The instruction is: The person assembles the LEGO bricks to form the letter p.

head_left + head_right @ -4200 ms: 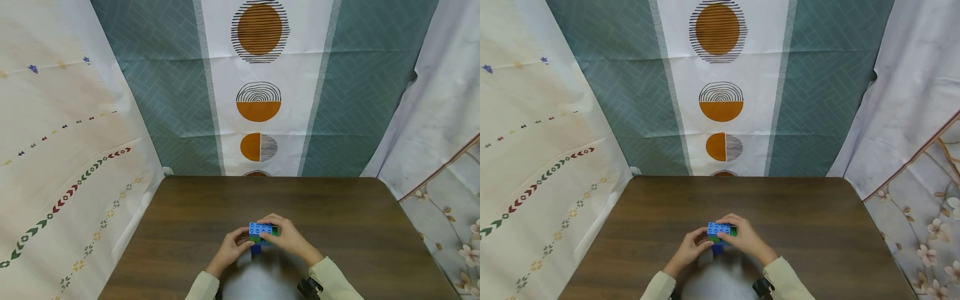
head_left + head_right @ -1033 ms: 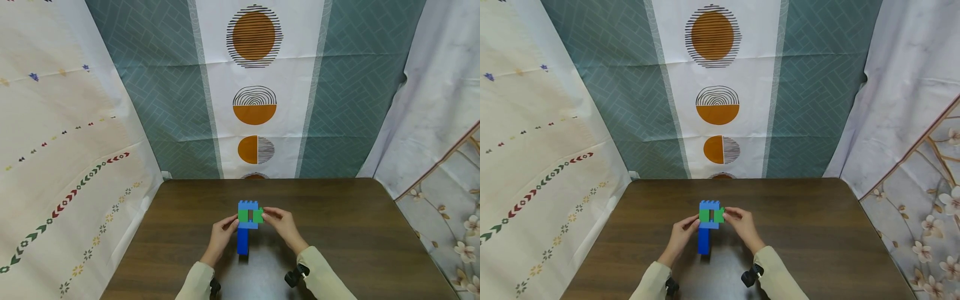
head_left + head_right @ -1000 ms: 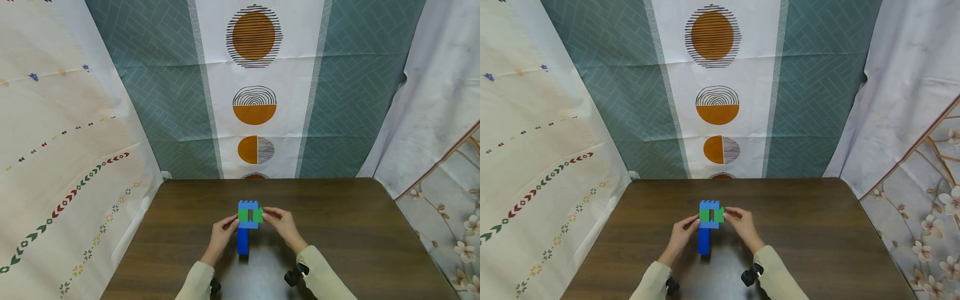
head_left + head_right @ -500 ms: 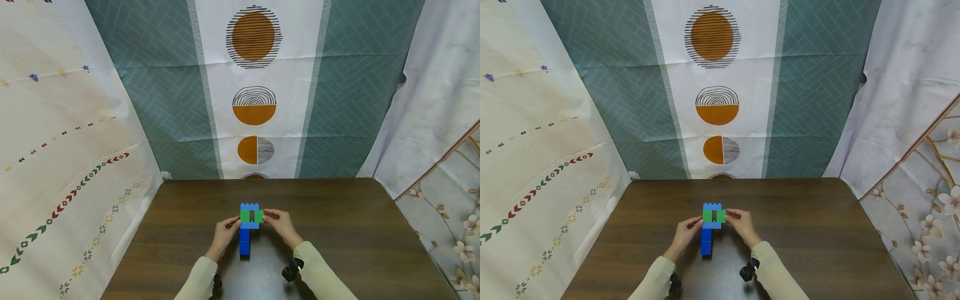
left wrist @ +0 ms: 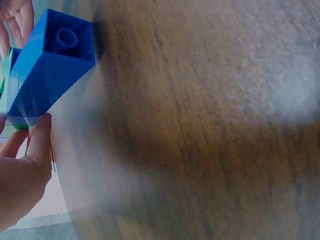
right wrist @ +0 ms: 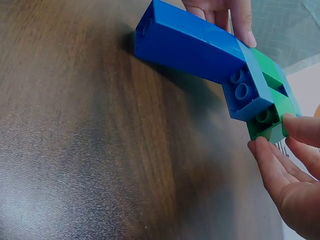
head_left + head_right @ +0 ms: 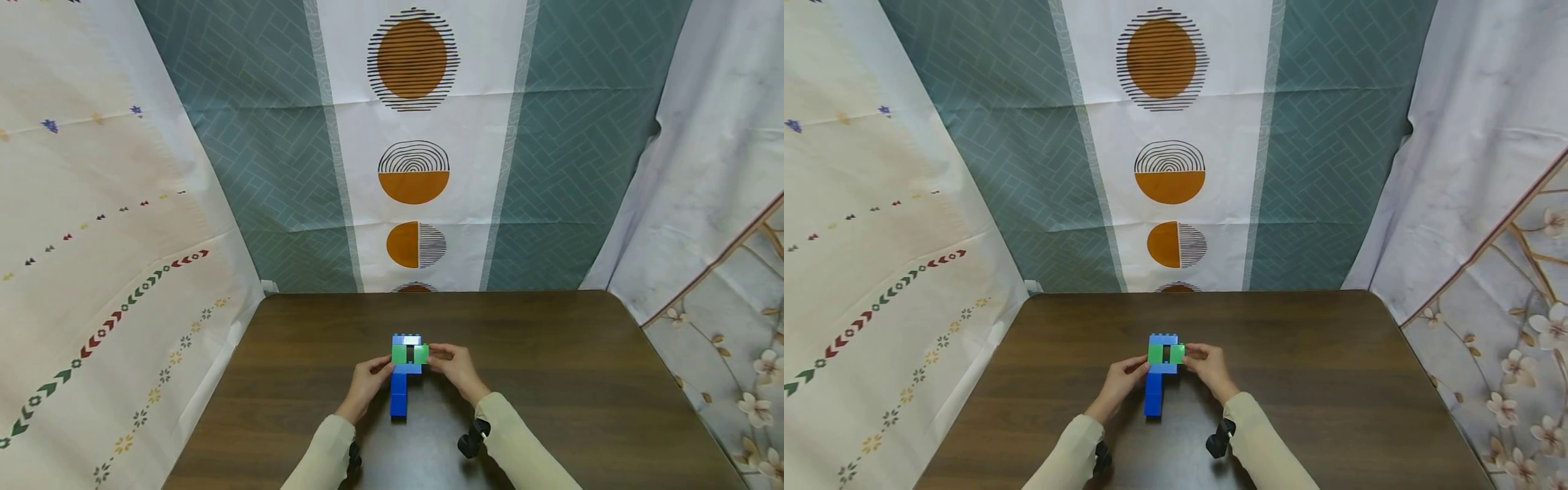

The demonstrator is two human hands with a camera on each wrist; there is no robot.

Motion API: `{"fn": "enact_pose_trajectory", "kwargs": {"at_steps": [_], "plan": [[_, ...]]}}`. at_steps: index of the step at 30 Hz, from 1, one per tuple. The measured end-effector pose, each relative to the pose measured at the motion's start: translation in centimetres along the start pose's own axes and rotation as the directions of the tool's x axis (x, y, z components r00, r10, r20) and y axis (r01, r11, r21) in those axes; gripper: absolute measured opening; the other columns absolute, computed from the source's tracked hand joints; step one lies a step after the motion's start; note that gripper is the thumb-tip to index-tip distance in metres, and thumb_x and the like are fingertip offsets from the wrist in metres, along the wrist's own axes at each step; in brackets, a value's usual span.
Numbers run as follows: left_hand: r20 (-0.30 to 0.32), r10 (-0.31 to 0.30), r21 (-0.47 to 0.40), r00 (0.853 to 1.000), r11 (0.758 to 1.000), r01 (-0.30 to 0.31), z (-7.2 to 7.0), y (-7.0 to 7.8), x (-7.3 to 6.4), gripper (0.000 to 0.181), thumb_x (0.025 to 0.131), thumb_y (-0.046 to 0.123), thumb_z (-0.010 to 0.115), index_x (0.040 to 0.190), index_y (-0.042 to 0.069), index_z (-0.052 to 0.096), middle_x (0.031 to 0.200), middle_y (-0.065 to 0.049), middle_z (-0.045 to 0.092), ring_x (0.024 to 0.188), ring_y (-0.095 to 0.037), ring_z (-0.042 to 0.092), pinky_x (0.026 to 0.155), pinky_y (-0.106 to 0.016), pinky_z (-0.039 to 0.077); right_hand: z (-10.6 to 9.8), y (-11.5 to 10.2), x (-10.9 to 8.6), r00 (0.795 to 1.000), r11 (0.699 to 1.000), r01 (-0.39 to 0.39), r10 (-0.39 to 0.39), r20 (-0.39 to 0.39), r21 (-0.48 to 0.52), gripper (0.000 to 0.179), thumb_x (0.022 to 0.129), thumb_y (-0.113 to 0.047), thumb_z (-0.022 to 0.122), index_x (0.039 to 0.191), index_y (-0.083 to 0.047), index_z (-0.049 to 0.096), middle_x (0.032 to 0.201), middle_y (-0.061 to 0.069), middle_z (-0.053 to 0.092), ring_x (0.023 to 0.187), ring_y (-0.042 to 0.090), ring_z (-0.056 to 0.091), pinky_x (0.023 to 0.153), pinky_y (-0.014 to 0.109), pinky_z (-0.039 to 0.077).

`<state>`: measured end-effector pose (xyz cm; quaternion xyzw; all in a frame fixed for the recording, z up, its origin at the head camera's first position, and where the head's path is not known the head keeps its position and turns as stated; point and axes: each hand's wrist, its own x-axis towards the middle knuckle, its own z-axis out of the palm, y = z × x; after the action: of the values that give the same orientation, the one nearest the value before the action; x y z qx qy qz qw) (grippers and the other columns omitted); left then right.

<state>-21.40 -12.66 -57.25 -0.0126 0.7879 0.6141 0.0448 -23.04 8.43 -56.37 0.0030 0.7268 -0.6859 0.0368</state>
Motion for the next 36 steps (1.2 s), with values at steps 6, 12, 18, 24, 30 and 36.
{"fn": "enact_pose_trajectory", "kwargs": {"at_steps": [6, 12, 18, 24, 30, 36], "plan": [[0.011, -0.008, 0.040, 1.000, 0.999, 0.008, 0.0, -0.2, 0.4, 0.036, 0.094, 0.018, 0.064, 0.122, -0.006, 0.062, 0.119, -0.023, 0.063, 0.106, -0.031, 0.061, 0.088, -0.040, 0.054, 0.2, 0.5, 0.2, 1.000, 1.000, -0.007, 0.007, 0.008, 0.006, 0.034, 0.083, 0.009, 0.068, 0.115, 0.014, 0.061, 0.106, 0.029, 0.065, 0.093, 0.032, 0.066, 0.075, 0.038, 0.059], [0.030, -0.031, 0.080, 0.999, 0.996, 0.029, 0.2, -0.5, 0.8, 0.035, 0.095, 0.017, 0.062, 0.122, -0.005, 0.062, 0.117, -0.021, 0.064, 0.106, -0.029, 0.061, 0.088, -0.041, 0.054, 0.2, 1.2, 0.4, 1.000, 1.000, -0.008, 0.008, 0.007, -0.008, 0.033, 0.083, 0.010, 0.068, 0.115, 0.014, 0.061, 0.104, 0.028, 0.065, 0.094, 0.032, 0.066, 0.076, 0.038, 0.058], [0.043, -0.045, 0.106, 0.998, 0.993, 0.041, 0.1, -0.7, 0.8, 0.037, 0.096, 0.017, 0.061, 0.124, -0.006, 0.060, 0.120, -0.023, 0.062, 0.109, -0.033, 0.059, 0.089, -0.044, 0.053, 0.2, 2.0, 0.8, 1.000, 0.996, -0.020, 0.022, 0.021, -0.085, 0.034, 0.085, 0.003, 0.069, 0.117, 0.011, 0.063, 0.106, 0.024, 0.067, 0.094, 0.030, 0.066, 0.078, 0.035, 0.058], [0.040, -0.054, 0.119, 0.998, 0.992, 0.049, 0.2, -1.0, 1.0, 0.037, 0.096, 0.017, 0.061, 0.123, -0.009, 0.060, 0.119, -0.024, 0.062, 0.109, -0.036, 0.059, 0.090, -0.046, 0.052, 0.2, 2.5, 1.0, 0.998, 0.993, -0.021, 0.027, 0.054, -0.117, 0.036, 0.087, 0.000, 0.069, 0.120, 0.010, 0.061, 0.107, 0.023, 0.066, 0.092, 0.028, 0.066, 0.079, 0.036, 0.057], [0.038, -0.075, 0.116, 0.996, 0.991, 0.070, 0.3, -1.2, 1.1, 0.035, 0.096, 0.015, 0.061, 0.121, -0.009, 0.060, 0.117, -0.024, 0.063, 0.108, -0.035, 0.060, 0.090, -0.046, 0.052, 0.1, 2.6, 0.9, 0.996, 0.991, -0.022, 0.033, 0.078, -0.132, 0.035, 0.088, 0.000, 0.067, 0.121, 0.011, 0.060, 0.107, 0.022, 0.066, 0.092, 0.028, 0.066, 0.080, 0.037, 0.057], [0.038, -0.100, 0.133, 0.994, 0.987, 0.094, 0.3, -1.1, 1.0, 0.036, 0.096, 0.015, 0.061, 0.122, -0.009, 0.060, 0.119, -0.024, 0.062, 0.113, -0.037, 0.057, 0.093, -0.048, 0.050, 0.1, 2.3, 0.6, 0.993, 0.993, -0.037, 0.049, 0.107, -0.116, 0.036, 0.090, 0.000, 0.065, 0.123, 0.011, 0.058, 0.109, 0.022, 0.064, 0.096, 0.031, 0.065, 0.082, 0.041, 0.056]]}}
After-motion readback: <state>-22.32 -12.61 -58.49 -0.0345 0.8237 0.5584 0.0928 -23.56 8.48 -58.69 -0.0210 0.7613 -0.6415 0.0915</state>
